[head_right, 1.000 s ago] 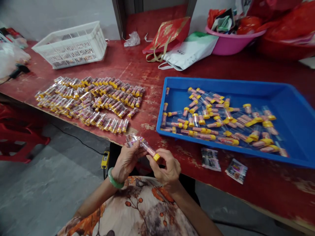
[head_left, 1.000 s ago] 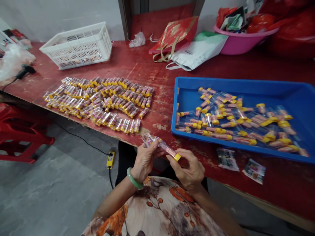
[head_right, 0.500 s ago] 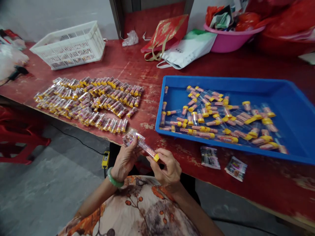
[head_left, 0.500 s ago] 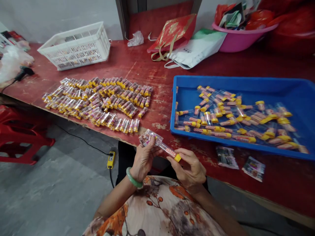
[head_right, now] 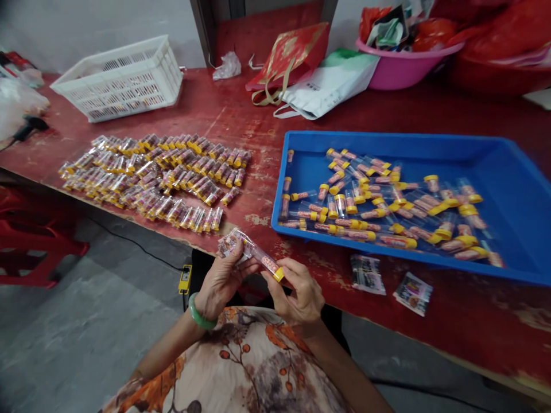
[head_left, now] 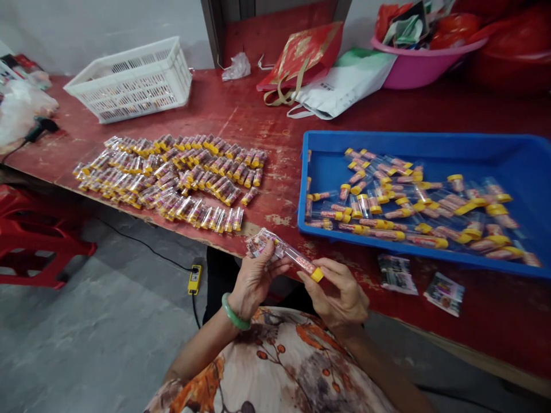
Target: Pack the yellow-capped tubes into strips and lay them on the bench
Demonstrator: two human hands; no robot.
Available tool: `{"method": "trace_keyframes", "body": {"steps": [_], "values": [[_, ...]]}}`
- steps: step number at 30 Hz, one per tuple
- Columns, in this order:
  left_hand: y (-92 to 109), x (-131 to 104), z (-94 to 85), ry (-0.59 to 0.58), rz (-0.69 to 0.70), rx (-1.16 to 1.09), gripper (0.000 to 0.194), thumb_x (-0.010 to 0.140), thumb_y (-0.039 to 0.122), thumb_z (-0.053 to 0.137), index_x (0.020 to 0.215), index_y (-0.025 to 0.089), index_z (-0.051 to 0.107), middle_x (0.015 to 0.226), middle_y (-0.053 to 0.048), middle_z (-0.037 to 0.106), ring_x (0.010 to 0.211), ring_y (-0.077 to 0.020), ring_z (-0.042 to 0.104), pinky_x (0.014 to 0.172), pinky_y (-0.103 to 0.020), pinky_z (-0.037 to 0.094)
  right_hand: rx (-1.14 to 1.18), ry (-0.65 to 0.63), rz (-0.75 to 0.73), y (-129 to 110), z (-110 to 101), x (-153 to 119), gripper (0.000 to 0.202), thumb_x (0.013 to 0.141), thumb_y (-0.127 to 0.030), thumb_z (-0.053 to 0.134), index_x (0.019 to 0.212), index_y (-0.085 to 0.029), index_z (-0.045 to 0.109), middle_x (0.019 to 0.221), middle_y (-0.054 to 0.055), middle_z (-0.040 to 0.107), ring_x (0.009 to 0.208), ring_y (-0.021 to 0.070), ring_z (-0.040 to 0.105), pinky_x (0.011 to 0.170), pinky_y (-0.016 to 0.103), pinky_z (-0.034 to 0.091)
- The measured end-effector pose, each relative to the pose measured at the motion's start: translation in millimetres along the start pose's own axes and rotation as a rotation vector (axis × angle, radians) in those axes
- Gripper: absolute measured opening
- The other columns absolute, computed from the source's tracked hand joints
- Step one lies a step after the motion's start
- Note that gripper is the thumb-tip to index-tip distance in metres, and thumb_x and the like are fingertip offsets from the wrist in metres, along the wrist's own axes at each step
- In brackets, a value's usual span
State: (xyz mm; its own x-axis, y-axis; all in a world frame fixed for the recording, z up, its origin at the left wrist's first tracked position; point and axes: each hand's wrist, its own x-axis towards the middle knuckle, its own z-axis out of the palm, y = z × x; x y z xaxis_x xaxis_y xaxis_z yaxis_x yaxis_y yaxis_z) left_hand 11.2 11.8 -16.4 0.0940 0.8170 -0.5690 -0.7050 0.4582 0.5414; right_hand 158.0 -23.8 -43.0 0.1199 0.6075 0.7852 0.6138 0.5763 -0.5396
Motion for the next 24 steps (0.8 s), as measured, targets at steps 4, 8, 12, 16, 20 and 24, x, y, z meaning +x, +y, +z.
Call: {"method": "trace_keyframes", "body": {"steps": [4,8,12,16,20,24], "values": [[0.4,-1.8,0.4,-0.024,-0.004,0.015,0.035,0.068,0.025,0.081,0.097,0.014,0.066,0.080,-0.005,0.073,0.063,-0.0170,0.070,0.058,-0.027,0.060,0.008,-0.045,-0.001,-1.9,-1.1,0.3,0.037,0.073,-0.016,0.076,0.102,-0.023,0.055,0.094,0.004,0.071,0.076,0.0160,0.070,0.063,0.026,0.058],[-0.8,-2.7,-0.5,-0.039,0.009,0.031,0.038,0.066,0.026,0.082,0.099,0.015,0.066,0.082,-0.004,0.073,0.063,-0.0168,0.070,0.058,-0.027,0.060,0.079,-0.065,0.129,-0.5,-0.4,-0.6,0.030,0.076,-0.017,0.073,0.099,-0.021,0.056,0.090,0.005,0.069,0.074,0.0165,0.069,0.063,0.029,0.059],[-2.5,-3.2,-0.3,-0.072,0.072,0.069,0.031,0.069,0.028,0.080,0.093,0.014,0.068,0.080,-0.005,0.073,0.063,-0.0160,0.069,0.058,-0.027,0.059,0.037,-0.073,0.085,-0.7,-0.5,-3.5,0.032,0.073,-0.015,0.075,0.100,-0.021,0.057,0.091,0.005,0.069,0.077,0.0173,0.069,0.066,0.029,0.058],[-0.7,-3.1,1.7,-0.028,0.130,0.037,0.031,0.066,0.025,0.082,0.091,0.014,0.070,0.083,-0.004,0.072,0.065,-0.0134,0.067,0.060,-0.024,0.058,0.023,-0.040,0.111,-4.1,-5.4,-5.3,0.036,0.069,-0.014,0.077,0.099,-0.022,0.059,0.092,0.004,0.070,0.078,0.0171,0.069,0.068,0.029,0.056],[-0.3,-1.9,2.0,0.038,0.121,0.048,0.034,0.061,0.024,0.085,0.090,0.014,0.070,0.083,-0.004,0.072,0.065,-0.0123,0.066,0.058,-0.021,0.055,0.288,-0.057,0.560,-1.3,-11.9,-0.8,0.024,0.072,-0.021,0.073,0.094,-0.021,0.064,0.084,0.003,0.069,0.069,0.0159,0.064,0.060,0.028,0.052],[-6.9,-6.7,4.9,0.007,0.130,0.116,0.035,0.058,0.024,0.086,0.086,0.013,0.070,0.077,-0.003,0.071,0.063,-0.0124,0.064,0.059,-0.022,0.053,0.698,-0.191,1.091,2.3,-11.8,8.5,0.016,0.074,-0.032,0.065,0.073,-0.016,0.066,0.054,0.001,0.061,0.043,0.0092,0.044,0.041,0.022,0.031]]}}
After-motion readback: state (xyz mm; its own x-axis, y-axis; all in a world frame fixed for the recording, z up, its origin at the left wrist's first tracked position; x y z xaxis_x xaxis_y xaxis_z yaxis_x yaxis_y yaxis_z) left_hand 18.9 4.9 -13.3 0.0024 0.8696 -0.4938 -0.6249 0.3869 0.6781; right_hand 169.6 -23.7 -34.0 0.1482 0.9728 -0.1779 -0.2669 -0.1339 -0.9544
